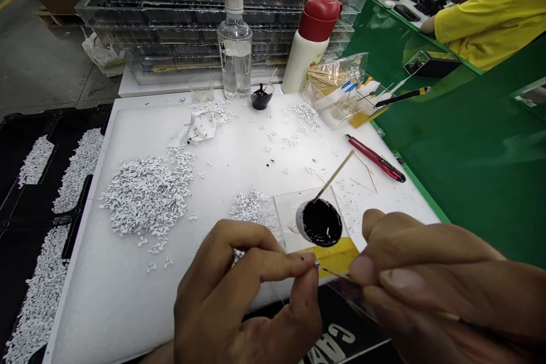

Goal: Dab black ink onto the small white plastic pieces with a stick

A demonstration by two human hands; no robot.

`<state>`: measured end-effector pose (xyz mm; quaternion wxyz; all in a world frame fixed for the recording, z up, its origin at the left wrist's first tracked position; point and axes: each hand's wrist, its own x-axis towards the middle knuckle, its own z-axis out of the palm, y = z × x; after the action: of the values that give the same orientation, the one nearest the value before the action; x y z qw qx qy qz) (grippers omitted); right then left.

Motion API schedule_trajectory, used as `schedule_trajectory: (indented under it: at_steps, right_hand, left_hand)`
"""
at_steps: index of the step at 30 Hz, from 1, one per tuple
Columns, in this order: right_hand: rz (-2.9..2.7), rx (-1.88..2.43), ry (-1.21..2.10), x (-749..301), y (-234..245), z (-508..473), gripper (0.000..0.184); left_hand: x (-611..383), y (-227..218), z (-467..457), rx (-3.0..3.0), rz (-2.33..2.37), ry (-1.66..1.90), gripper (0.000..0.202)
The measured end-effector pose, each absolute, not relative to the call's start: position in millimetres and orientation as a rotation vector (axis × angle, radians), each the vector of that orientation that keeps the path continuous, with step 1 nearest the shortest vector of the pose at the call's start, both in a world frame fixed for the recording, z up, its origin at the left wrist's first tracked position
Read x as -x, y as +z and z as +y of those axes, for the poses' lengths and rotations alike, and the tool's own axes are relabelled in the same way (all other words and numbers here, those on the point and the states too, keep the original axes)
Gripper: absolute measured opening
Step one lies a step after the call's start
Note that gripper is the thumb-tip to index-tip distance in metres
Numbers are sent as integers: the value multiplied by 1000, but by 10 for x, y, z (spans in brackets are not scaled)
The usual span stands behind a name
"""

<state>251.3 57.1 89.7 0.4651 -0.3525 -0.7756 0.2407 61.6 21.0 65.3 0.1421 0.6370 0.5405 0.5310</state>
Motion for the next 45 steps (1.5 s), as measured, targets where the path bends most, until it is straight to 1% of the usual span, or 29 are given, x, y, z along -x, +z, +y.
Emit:
schedule_trajectory:
  at_steps: [3, 6, 10, 15, 22, 29, 33, 37, 45]
  right_hand:
    - [-1903, 943, 617, -2544, 871, 572, 16]
    - [-1899, 971, 598, -2556, 857, 603, 15]
    - [-1829, 905, 576, -2455, 919, 690, 27]
    - [-1764, 850, 637, -2333, 1012, 751, 27]
    - [-1840, 849, 609, -2403, 927, 695, 26]
    - [-1887, 828, 624, -2458, 908, 700, 33]
    - [-1838, 759, 600, -2454, 962, 709, 41]
    - [-1769, 795, 611, -2415, 970, 651, 33]
    - [-1750, 801, 649, -2431, 922, 586, 33]
  left_hand:
    - [-613, 664, 214, -1867, 1551, 1536, 17]
    - [-609, 684, 206, -1862, 1570, 1531, 17]
    - [-607, 695, 198, -1887, 1547, 1529, 19]
    - [-606, 682, 221, -1899, 1536, 1520, 20]
    - [-590, 684, 231, -1918, 1541, 1520, 18]
    - [-603, 680, 230, -1900, 1543, 1533, 19]
    - [-611, 671, 217, -1915, 1551, 1533, 18]
    - [-623, 670, 190, -1856, 1566, 1557, 18]
    - [-620, 665, 218, -1881, 1549, 1531, 19]
